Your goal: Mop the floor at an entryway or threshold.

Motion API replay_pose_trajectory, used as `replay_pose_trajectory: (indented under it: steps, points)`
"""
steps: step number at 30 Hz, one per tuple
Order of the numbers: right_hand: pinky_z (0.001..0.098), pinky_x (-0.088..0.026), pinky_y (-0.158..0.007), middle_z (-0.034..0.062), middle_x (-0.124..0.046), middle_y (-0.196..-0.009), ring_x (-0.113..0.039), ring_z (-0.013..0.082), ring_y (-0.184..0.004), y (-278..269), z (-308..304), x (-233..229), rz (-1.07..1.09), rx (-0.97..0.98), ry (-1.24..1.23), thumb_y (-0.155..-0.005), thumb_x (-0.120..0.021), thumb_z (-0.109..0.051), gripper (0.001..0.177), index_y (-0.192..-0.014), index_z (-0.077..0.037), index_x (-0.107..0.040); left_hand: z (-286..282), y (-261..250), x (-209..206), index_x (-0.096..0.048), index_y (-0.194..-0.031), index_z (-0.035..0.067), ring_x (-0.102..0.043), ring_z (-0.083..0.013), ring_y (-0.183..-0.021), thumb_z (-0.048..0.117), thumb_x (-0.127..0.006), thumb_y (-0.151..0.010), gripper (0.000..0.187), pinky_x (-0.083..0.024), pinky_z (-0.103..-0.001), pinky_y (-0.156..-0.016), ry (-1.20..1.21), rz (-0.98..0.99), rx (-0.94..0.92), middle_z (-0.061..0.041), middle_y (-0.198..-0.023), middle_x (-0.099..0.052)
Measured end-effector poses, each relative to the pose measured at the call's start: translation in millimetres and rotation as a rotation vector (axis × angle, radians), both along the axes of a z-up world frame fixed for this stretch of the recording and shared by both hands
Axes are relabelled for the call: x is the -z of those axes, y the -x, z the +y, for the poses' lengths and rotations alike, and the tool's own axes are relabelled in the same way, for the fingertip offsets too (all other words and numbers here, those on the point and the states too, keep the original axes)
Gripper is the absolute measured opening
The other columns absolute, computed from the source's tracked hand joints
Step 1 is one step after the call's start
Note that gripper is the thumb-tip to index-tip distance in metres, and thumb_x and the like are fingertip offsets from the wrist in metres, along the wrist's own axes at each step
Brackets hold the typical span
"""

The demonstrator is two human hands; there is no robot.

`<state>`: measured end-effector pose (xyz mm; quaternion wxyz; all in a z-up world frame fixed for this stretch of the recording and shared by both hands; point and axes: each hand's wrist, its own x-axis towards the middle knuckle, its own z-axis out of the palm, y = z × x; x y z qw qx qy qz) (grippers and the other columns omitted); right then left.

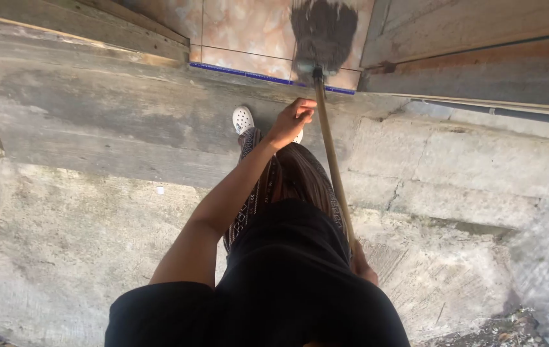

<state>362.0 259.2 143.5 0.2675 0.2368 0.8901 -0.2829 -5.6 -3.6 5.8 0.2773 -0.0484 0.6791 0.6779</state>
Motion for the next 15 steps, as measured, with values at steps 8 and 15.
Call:
replay_pose_trajectory:
  steps: [8,15]
  points:
    - [0.0362,-0.045,-0.028,0.0165,-0.076,-0.096,-0.053,0.0190,-0.034,147,40,69,0.056,-0.305,-0.091,-0.108,-0.037,-0.031,0.048,-0.155,-0.022,-0.042,-44,-27,33,-0.060,-0.134,0.004,-0.070,-0.0183,-0.111,0.015,-0.057,-0.107,0.029,-0.059,-0.034,-0.095,-0.157,0.066,-0.102,-0.012,-0.121,-0.070]
    - [0.0516,-0.057,-0.072,0.0224,-0.073,-0.097,-0.072,0.0419,-0.085,438,-3,132,0.207,-0.285,-0.223,-0.107,-0.052,-0.035,0.049,-0.156,-0.031,-0.046,-106,-32,-10,-0.057,-0.137,0.010,-0.067,-0.0172,-0.105,0.017,-0.057,-0.107,0.031,-0.052,-0.033,-0.091,-0.214,-0.148,-0.336,-0.007,-0.123,-0.069]
